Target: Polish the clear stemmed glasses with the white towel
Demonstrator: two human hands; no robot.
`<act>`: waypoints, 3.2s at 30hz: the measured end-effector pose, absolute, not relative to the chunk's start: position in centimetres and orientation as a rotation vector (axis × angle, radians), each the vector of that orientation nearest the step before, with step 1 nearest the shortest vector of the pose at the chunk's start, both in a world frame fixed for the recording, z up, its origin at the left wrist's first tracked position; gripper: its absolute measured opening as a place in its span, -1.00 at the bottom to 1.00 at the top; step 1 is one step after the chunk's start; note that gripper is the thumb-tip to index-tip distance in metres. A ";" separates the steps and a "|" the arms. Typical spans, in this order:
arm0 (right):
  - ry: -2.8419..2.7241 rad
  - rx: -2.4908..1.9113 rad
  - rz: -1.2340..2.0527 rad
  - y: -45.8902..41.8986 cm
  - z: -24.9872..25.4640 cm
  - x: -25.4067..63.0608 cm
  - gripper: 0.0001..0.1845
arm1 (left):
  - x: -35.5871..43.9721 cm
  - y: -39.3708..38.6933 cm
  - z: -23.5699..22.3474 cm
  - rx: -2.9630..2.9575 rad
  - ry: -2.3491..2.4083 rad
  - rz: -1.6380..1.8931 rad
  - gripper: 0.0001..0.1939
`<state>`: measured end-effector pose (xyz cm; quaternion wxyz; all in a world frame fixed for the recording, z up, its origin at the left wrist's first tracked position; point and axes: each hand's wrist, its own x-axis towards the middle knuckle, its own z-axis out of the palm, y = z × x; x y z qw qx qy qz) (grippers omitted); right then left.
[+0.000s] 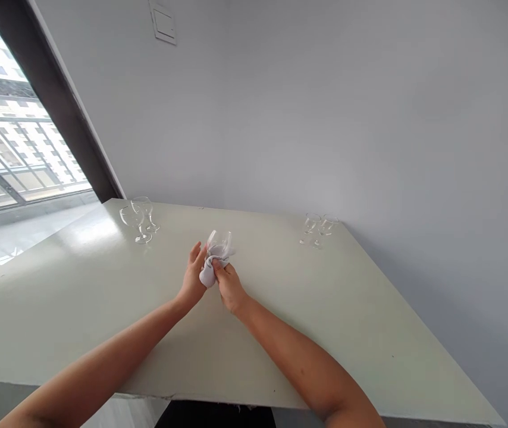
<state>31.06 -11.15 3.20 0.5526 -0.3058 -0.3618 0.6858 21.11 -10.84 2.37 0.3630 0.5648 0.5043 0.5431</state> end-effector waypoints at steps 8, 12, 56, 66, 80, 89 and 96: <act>-0.833 -0.686 1.975 -9.4 3.2 35.4 -0.67 | 20.3 -10.3 4.0 1.046 0.735 1.073 -0.48; -0.858 -0.582 2.103 -9.8 3.0 35.8 -0.71 | 19.7 -9.9 4.3 0.987 0.576 1.021 -0.48; -2.072 -1.142 0.148 -8.3 4.4 38.2 -0.67 | 18.1 -7.3 3.3 0.431 0.702 1.355 -0.89; -2.202 -0.734 0.542 -10.2 4.1 36.1 -0.79 | 18.9 -9.2 4.3 0.658 0.603 1.038 -0.67; -0.426 -0.610 1.962 -11.3 3.4 32.1 -0.72 | 20.3 -10.2 5.6 0.816 0.559 1.486 -0.59; -1.055 -1.040 1.620 -12.0 1.4 32.2 -0.46 | 19.6 -10.1 6.3 1.011 0.628 1.640 -0.49; -2.159 -1.285 0.368 -12.3 4.5 35.4 -0.52 | 19.3 -9.5 5.1 1.306 0.825 1.785 -0.47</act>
